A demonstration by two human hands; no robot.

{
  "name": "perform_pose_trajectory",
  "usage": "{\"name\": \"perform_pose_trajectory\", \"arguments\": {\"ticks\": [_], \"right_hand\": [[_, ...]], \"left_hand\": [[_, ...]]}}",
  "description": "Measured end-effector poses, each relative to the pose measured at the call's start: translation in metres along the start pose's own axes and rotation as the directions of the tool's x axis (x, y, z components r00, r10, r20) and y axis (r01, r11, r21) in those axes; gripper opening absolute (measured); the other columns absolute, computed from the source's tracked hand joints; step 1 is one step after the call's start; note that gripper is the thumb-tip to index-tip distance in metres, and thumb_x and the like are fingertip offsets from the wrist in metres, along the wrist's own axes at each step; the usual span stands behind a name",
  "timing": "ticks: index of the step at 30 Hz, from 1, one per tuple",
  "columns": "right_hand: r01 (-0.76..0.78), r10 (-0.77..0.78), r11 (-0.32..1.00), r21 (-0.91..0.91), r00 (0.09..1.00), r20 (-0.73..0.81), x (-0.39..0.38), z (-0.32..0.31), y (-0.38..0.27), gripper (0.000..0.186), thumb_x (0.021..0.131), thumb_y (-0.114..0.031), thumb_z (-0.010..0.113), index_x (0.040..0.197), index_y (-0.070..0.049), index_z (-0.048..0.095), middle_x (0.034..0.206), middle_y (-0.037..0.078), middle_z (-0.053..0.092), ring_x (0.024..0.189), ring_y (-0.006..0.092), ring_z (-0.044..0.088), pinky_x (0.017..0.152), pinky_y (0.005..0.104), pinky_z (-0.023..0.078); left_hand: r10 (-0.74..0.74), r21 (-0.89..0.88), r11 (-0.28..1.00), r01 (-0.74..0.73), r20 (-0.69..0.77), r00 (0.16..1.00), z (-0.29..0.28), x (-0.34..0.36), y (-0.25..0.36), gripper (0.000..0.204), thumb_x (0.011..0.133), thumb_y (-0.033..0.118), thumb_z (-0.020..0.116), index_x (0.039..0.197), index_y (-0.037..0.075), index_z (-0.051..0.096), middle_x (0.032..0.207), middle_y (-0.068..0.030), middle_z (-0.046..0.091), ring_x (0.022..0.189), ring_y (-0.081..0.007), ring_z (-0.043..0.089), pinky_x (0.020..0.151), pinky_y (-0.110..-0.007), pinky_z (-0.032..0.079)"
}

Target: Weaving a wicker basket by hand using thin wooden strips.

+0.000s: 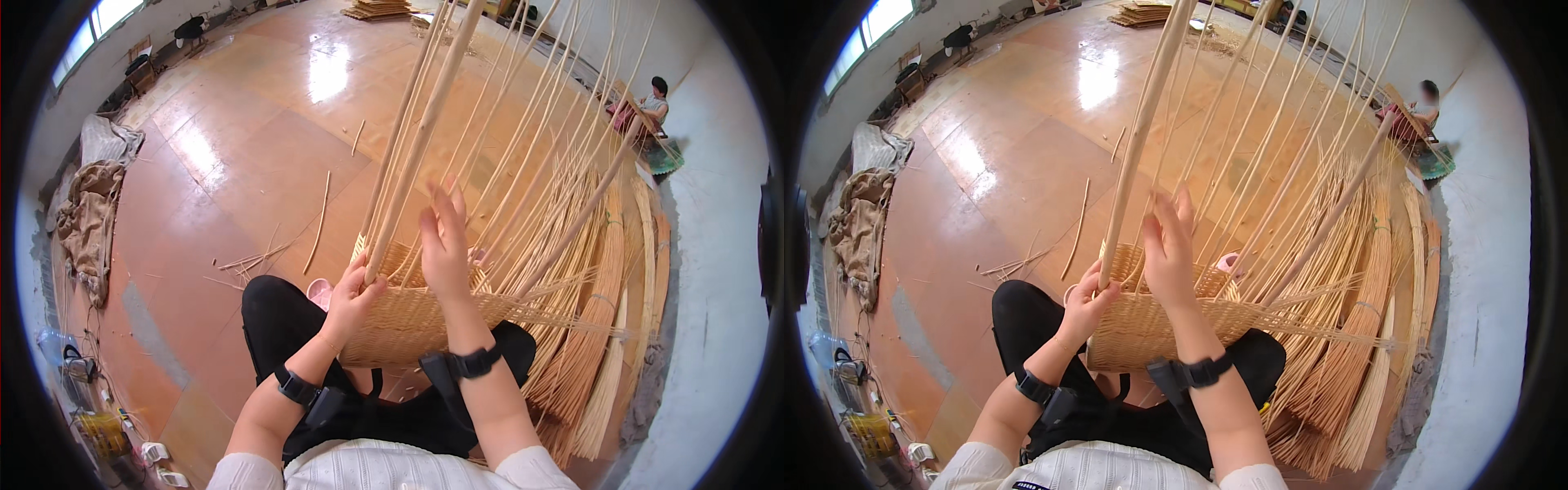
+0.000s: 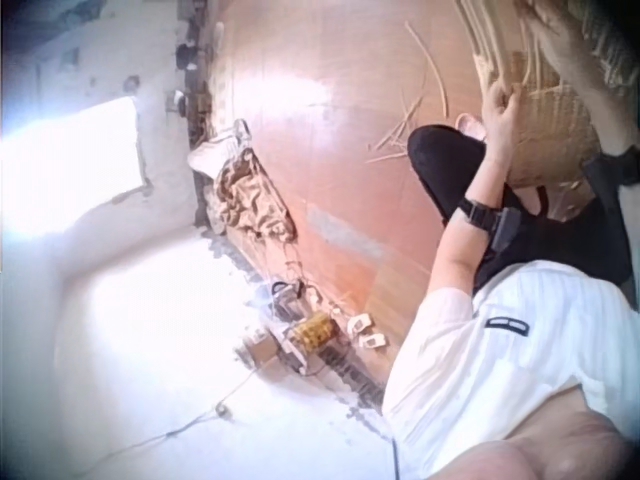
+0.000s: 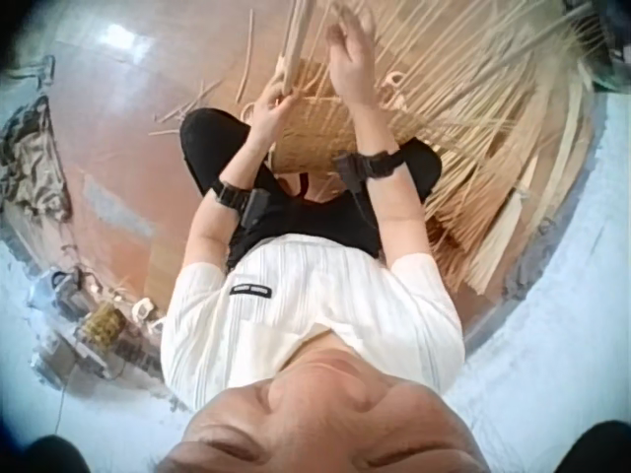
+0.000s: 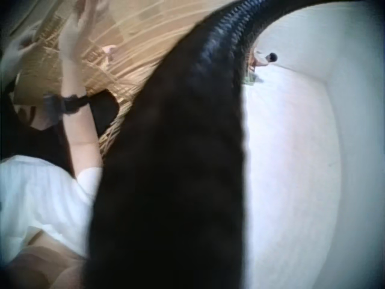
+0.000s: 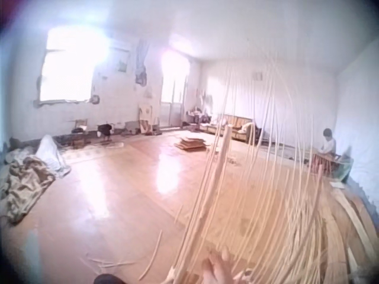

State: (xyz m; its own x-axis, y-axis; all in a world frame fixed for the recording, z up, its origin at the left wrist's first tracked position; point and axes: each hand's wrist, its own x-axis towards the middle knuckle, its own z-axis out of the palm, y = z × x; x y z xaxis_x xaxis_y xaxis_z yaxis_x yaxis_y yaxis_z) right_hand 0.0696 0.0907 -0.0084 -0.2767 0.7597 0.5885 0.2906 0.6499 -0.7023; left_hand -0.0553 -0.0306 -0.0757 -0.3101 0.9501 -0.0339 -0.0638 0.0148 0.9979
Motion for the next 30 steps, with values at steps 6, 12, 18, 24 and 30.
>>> {"name": "perform_pose_trajectory", "arguments": {"ticks": [6, 12, 18, 24, 30], "right_hand": [[-0.278, 0.365, 0.877, 0.392, 0.916, -0.169, -0.074, -0.032, -0.018, 0.05, 0.107, -0.016, 0.041, 0.153, -0.013, 0.022, 0.113, 0.016, 0.063, 0.096, 0.0193, 0.067, 0.08, 0.0312, 0.055], [-0.435, 0.685, 0.566, 0.7, 0.721, -0.106, -0.152, -0.059, 0.008, 0.024, 0.109, -0.023, 0.037, 0.124, -0.006, 0.046, 0.109, 0.017, 0.065, 0.094, 0.0242, 0.068, 0.082, 0.034, 0.055], [-0.469, 0.557, 0.51, 0.721, 0.819, 0.139, -0.161, -0.074, 0.001, 0.034, 0.109, -0.029, 0.036, 0.119, -0.003, 0.055, 0.126, 0.019, 0.062, 0.107, 0.0254, 0.066, 0.096, 0.0363, 0.05], [-0.469, 0.46, 0.628, 0.621, 0.867, 0.189, -0.161, -0.064, -0.022, 0.034, 0.109, -0.028, 0.038, 0.117, -0.001, 0.056, 0.123, 0.018, 0.065, 0.111, 0.0215, 0.063, 0.099, 0.0338, 0.047], [-0.459, 0.462, 0.692, 0.557, 0.875, 0.147, -0.18, -0.065, -0.008, 0.032, 0.108, -0.027, 0.04, 0.113, -0.001, 0.057, 0.117, 0.017, 0.067, 0.109, 0.0197, 0.063, 0.099, 0.0332, 0.046]], "left_hand": [[-0.166, 0.105, 0.983, 0.153, 0.13, 0.978, -0.031, 0.006, 0.011, 0.018, 0.086, 0.018, 0.072, 0.089, 0.001, 0.067, 0.143, -0.0141, 0.042, 0.136, -0.0243, 0.038, 0.108, -0.037, 0.036], [-0.168, 0.278, 0.953, 0.125, 0.137, 0.976, -0.021, 0.014, 0.024, 0.021, 0.079, 0.016, 0.076, 0.084, 0.0, 0.065, 0.136, -0.0156, 0.049, 0.128, -0.0258, 0.047, 0.102, -0.037, 0.042], [-0.104, 0.48, 0.877, 0.019, 0.151, 0.983, -0.034, 0.005, 0.059, 0.019, 0.08, 0.012, 0.077, 0.084, -0.004, 0.068, 0.13, -0.0109, 0.057, 0.096, -0.0169, 0.064, 0.081, -0.029, 0.052], [0.026, 0.428, 0.902, -0.053, 0.067, 0.997, -0.069, 0.001, 0.057, 0.022, 0.081, 0.004, 0.075, 0.096, -0.003, 0.062, 0.117, -0.0122, 0.062, 0.113, -0.022, 0.06, 0.09, -0.033, 0.049], [0.37, 0.597, 0.775, -0.208, -0.162, 0.915, -0.045, -0.058, 0.051, 0.033, 0.083, 0.002, 0.073, 0.111, -0.002, 0.057, 0.116, -0.0146, 0.062, 0.08, -0.0212, 0.068, 0.071, -0.028, 0.054]]}}
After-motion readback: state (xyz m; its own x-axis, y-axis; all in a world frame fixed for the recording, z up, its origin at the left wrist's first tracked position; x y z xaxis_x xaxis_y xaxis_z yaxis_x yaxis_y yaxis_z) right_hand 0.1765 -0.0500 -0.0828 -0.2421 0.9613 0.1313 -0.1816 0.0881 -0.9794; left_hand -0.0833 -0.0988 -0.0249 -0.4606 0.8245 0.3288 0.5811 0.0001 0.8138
